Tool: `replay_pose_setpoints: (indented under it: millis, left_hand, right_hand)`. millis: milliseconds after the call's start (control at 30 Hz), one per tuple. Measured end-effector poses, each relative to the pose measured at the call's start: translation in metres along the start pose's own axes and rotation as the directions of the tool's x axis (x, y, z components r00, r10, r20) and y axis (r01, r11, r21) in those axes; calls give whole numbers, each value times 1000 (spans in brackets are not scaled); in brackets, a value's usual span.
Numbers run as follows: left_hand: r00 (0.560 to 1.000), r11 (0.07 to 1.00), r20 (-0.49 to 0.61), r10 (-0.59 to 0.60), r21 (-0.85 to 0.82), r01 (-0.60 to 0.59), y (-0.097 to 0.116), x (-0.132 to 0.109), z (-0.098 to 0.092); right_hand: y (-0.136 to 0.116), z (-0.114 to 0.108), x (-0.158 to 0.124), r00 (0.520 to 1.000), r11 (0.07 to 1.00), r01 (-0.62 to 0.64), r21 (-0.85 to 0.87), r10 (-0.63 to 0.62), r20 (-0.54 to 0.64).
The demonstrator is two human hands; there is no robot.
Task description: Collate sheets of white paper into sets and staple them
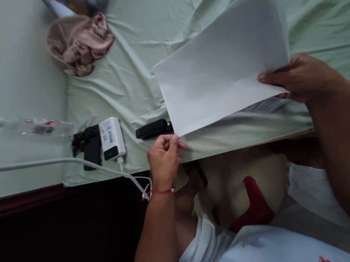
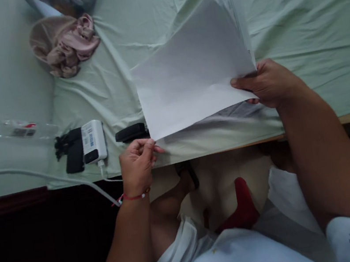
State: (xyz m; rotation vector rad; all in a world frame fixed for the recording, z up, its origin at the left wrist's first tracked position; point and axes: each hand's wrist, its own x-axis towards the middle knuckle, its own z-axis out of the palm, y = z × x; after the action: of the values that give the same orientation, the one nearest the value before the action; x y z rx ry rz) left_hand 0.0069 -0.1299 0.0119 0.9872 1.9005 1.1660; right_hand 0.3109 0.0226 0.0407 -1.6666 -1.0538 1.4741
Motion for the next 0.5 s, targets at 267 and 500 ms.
replay_pose_setpoints:
  millis: [267, 500]
  left_hand:
    - [809, 877, -380, 448, 360, -317, -12, 7, -12]
    - [747, 657, -185, 638, 636, -404, -19, 17, -21]
  right_hand:
    - [-2, 14, -3, 993, 996, -88, 0, 88, -73]
    - [3, 19, -1, 998, 1000, -21, -11, 22, 58]
